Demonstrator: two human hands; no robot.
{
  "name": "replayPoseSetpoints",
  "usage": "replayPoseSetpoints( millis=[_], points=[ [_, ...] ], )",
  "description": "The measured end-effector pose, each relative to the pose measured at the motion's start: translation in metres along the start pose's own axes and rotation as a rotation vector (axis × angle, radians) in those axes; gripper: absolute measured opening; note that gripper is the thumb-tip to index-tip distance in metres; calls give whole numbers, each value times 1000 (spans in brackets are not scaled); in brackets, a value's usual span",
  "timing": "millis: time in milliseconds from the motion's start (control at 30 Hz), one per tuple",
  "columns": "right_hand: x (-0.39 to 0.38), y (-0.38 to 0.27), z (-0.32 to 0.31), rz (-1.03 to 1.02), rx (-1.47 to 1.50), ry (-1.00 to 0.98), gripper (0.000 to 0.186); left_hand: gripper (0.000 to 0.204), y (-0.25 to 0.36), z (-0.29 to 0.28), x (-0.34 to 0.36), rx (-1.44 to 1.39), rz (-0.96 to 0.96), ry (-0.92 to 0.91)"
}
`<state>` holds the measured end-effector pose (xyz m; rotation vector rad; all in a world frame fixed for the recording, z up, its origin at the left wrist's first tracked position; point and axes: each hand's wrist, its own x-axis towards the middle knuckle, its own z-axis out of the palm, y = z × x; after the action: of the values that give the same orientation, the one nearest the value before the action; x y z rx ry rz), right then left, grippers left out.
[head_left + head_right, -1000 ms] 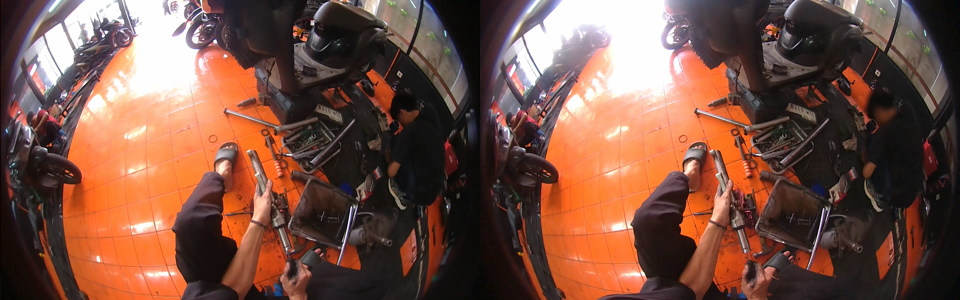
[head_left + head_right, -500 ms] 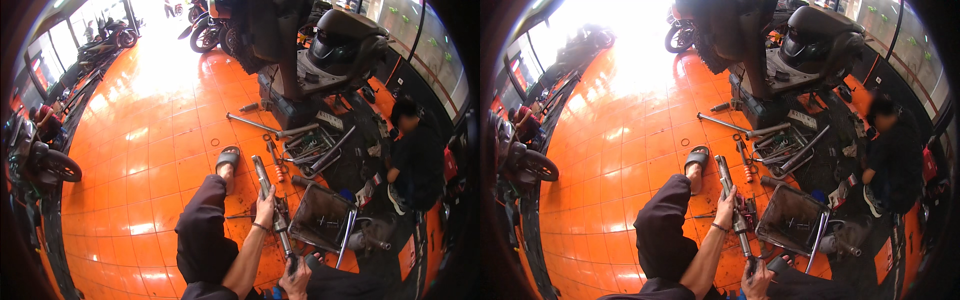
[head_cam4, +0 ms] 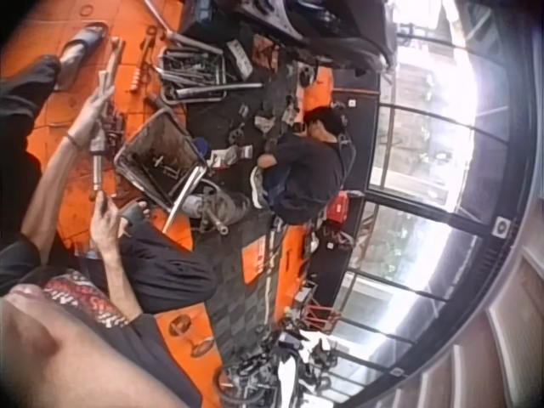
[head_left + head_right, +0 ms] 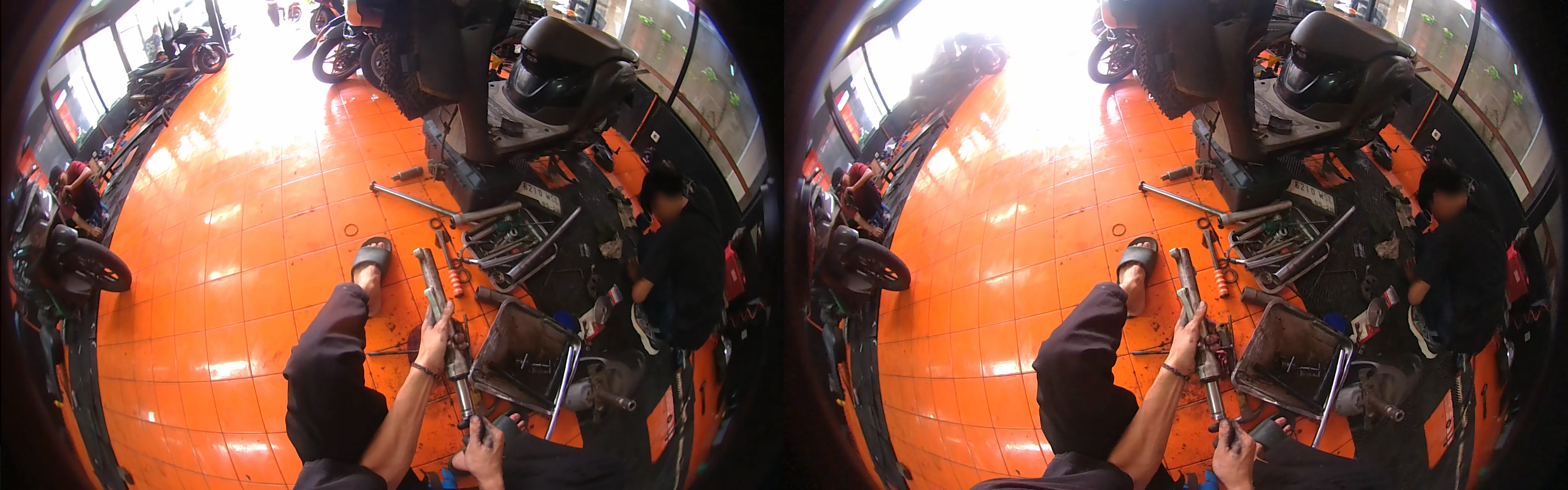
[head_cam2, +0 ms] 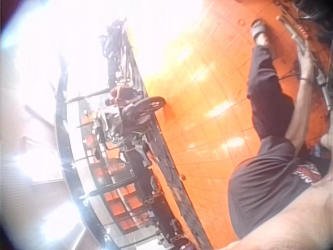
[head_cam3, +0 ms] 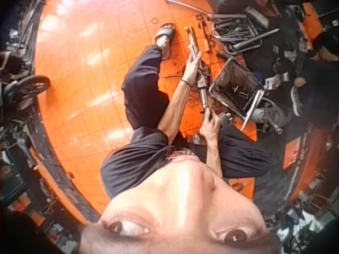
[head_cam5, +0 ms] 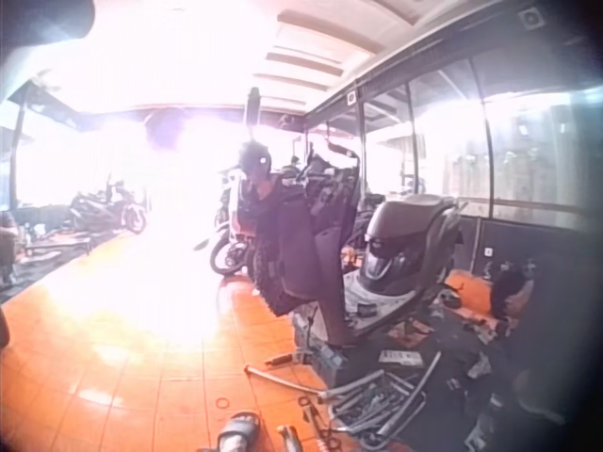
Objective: The person cleans and reassembles motorcycle fork components by hand while sitting on the floor, using a cloth to wipe down the tubes and a metal tray to hold parts and oil.
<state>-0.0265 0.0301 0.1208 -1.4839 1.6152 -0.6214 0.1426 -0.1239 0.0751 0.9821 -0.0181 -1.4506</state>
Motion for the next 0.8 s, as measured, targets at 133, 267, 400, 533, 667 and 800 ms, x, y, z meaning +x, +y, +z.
replayPoseSetpoints(
  millis=[133,267,400,533,667,800],
  points=[
    [2,13,-12,314,329,-134,37,30,2,4,-2,-22,-5,-23],
    [-1,7,-15,144,158,-60,38,31,3,9,-6,-41,-3,-54],
    [-10,1,-27,302,181,-122,32,31,2,6,-5,-42,35,-13],
    [-32,72,-29,-446,-323,-58,37,34,-1,-5,12,-79,74,-13],
    [-40,65,-10,-512,-395,74,31,34,-1,-6,11,-68,99,-49],
    [-41,36,-12,-364,-179,209,14,33,1,1,6,-114,37,-28]
  ],
)
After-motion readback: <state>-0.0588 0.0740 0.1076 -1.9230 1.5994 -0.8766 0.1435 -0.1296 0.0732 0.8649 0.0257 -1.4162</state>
